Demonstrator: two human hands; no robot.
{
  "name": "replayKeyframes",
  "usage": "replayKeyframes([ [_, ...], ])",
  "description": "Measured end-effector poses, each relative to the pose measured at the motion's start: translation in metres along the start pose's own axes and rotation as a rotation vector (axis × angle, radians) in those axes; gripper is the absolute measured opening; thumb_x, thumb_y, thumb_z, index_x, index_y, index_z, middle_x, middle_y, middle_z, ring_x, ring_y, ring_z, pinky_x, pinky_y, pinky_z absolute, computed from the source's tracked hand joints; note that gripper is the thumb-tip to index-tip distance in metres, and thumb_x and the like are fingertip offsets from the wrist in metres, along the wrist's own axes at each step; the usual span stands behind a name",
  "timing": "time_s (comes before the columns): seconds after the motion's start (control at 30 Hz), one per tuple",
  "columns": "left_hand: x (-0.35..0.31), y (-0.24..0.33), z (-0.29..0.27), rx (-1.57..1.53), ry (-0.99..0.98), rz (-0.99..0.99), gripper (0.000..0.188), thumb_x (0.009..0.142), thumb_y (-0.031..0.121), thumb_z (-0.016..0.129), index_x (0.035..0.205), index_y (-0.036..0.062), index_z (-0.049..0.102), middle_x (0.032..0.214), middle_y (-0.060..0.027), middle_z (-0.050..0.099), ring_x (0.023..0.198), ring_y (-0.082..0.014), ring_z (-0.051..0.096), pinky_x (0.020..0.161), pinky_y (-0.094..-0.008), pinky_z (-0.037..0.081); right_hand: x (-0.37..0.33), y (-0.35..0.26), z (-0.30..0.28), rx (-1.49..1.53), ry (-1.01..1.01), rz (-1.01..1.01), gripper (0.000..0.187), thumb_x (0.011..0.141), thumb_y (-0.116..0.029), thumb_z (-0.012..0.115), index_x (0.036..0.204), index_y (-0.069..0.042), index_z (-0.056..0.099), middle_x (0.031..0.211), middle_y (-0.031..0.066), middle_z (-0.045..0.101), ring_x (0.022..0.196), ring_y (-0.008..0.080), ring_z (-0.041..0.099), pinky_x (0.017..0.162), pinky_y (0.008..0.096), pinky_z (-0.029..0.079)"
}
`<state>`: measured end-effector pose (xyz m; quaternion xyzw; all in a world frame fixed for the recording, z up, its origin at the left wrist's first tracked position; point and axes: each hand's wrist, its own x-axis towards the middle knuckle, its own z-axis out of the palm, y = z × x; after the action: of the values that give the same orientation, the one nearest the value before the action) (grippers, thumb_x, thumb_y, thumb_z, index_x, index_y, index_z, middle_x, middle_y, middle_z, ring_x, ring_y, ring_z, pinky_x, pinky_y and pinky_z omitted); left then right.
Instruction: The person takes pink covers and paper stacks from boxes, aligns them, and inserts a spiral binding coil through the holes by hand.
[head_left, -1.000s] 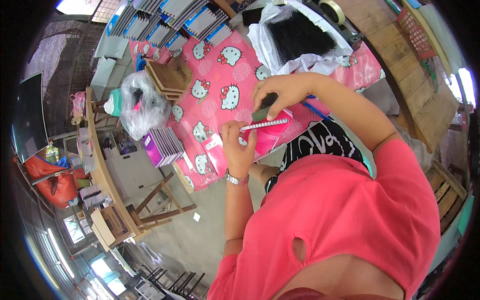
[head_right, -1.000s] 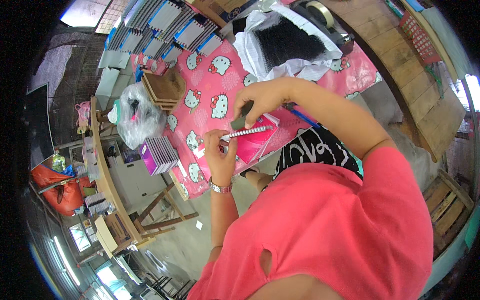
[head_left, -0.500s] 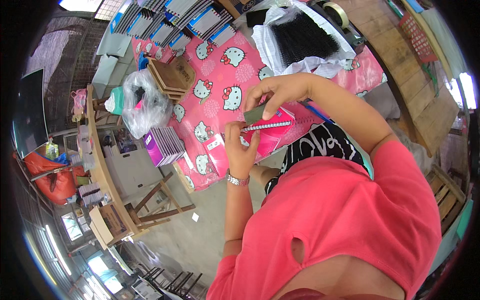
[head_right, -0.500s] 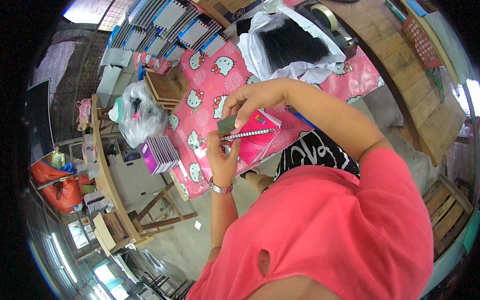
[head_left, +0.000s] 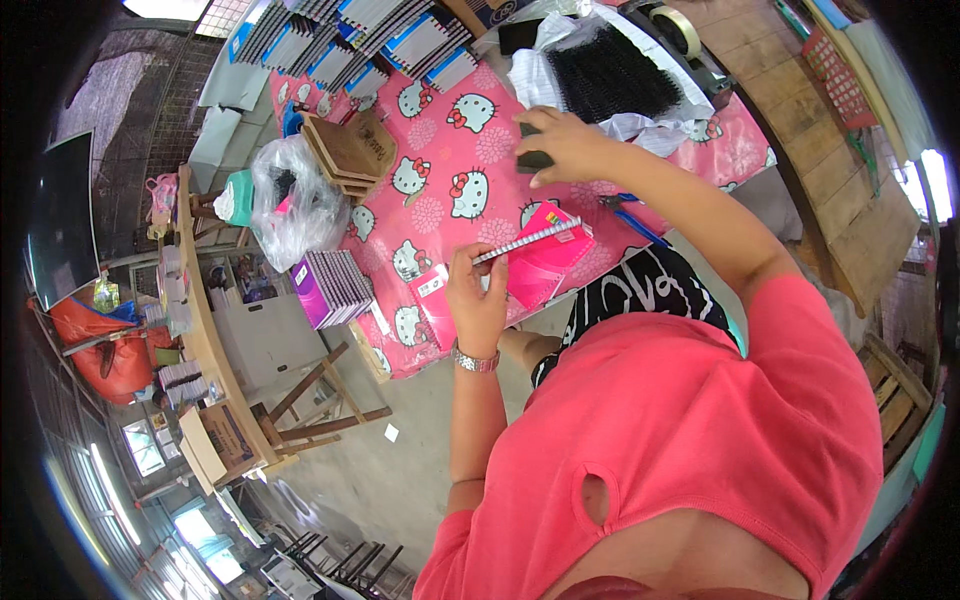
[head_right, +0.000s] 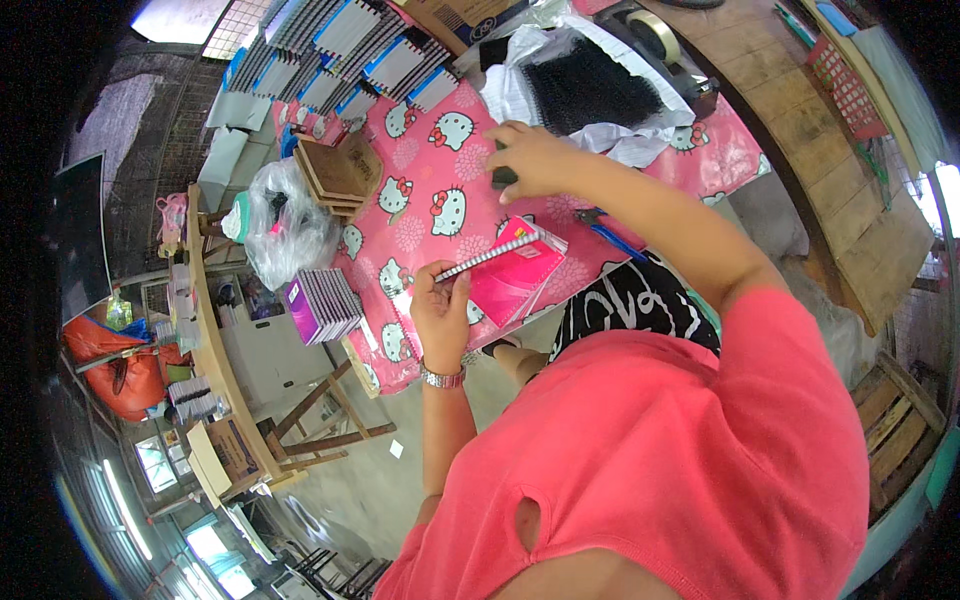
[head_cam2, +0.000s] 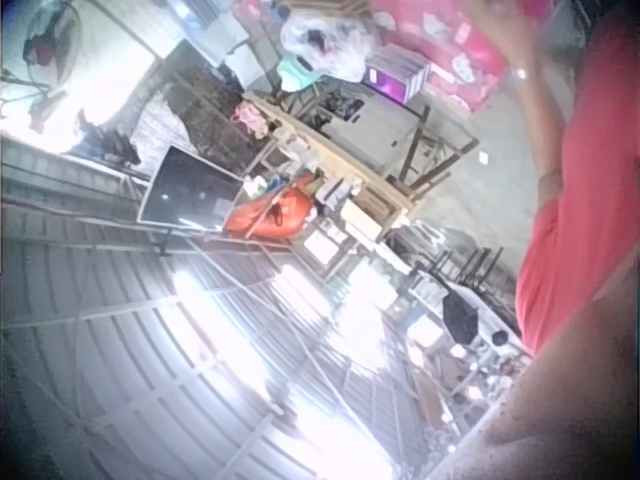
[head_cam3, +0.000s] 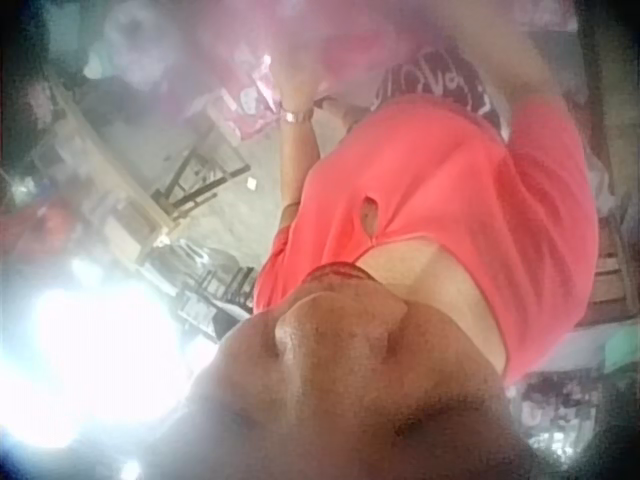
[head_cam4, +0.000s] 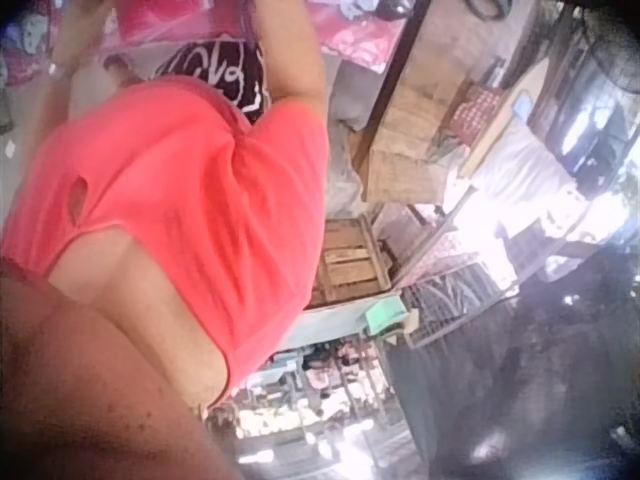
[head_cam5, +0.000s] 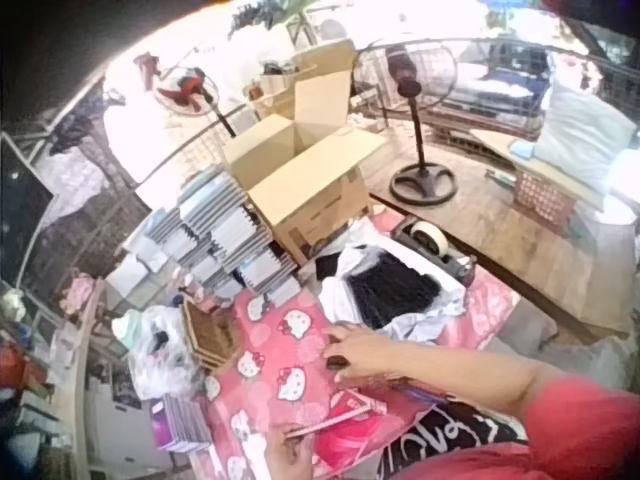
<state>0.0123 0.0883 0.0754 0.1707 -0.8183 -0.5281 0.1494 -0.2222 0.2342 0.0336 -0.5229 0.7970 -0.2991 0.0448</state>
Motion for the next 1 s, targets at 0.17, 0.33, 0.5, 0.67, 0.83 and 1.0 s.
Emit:
replayKeyframes([
  [0.17, -0.020, -0.004, -0.005, -0.213, 0.027, -0.115, 0.017, 0.093, 0.000, 0.060, 0.110, -0.0029, 0.058, 0.099, -0.0063, 0.059, 0.078, -0.0095, 0.062, 0.064, -0.0226, 0.048, -0.083, -0.016, -0.019, -0.026, 0.104, 0.276, 0.034, 0.080, -0.022, 0.070, 0.110, -0.008, 0.063, 0.118, 0.0156, 0.057, 0.110, 0.0334, 0.054, 0.094, 0.0428, 0.043],
  [0.33, -0.028, -0.017, 0.005, -0.231, 0.148, -0.075, 0.018, 0.094, 0.002, 0.061, 0.110, -0.0037, 0.057, 0.095, -0.0074, 0.060, 0.077, -0.0117, 0.064, 0.065, -0.0236, 0.052, -0.160, -0.040, 0.003, -0.433, 0.133, 0.142, 0.043, 0.083, -0.022, 0.067, 0.122, -0.006, 0.057, 0.122, 0.0174, 0.055, 0.115, 0.0339, 0.052, 0.096, 0.0413, 0.042],
  [0.5, -0.023, -0.016, 0.009, -0.173, 0.191, 0.074, 0.019, 0.095, 0.003, 0.060, 0.111, -0.0045, 0.055, 0.093, -0.0088, 0.061, 0.075, -0.0140, 0.066, 0.066, -0.0251, 0.053, -0.160, -0.047, 0.004, -0.043, 0.290, 0.355, 0.053, 0.086, -0.026, 0.067, 0.132, -0.005, 0.051, 0.128, 0.0173, 0.051, 0.117, 0.0360, 0.050, 0.100, 0.0456, 0.039],
  [0.67, -0.028, -0.027, 0.007, -0.173, 0.161, -0.053, 0.020, 0.095, 0.001, 0.059, 0.113, -0.0045, 0.054, 0.092, -0.0095, 0.063, 0.072, -0.0159, 0.067, 0.067, -0.0247, 0.053, -0.129, -0.110, -0.017, 0.141, 0.500, 0.131, 0.053, 0.086, -0.027, 0.066, 0.132, -0.007, 0.052, 0.125, 0.0158, 0.053, 0.114, 0.0350, 0.051, 0.099, 0.0453, 0.040],
  [0.83, -0.025, -0.024, 0.014, -0.142, 0.234, 0.141, 0.018, 0.088, -0.005, 0.063, 0.105, -0.0036, 0.060, 0.099, -0.0093, 0.061, 0.087, -0.0138, 0.062, 0.067, -0.0253, 0.054, -0.109, -0.139, -0.005, 0.187, 0.200, -0.089, 0.055, 0.080, -0.030, 0.069, 0.130, -0.010, 0.055, 0.123, 0.0133, 0.054, 0.111, 0.0325, 0.052, 0.095, 0.0477, 0.040],
  [1.0, -0.023, -0.037, 0.008, -0.070, 0.173, 0.155, 0.019, 0.093, -0.006, 0.055, 0.112, -0.0054, 0.057, 0.106, -0.0083, 0.061, 0.092, -0.0120, 0.062, 0.080, -0.0241, 0.051, -0.103, -0.147, 0.000, 0.132, 0.218, -0.073, 0.056, 0.077, -0.028, 0.069, 0.128, -0.010, 0.055, 0.122, 0.0128, 0.054, 0.110, 0.0318, 0.052, 0.094, 0.0476, 0.040],
])
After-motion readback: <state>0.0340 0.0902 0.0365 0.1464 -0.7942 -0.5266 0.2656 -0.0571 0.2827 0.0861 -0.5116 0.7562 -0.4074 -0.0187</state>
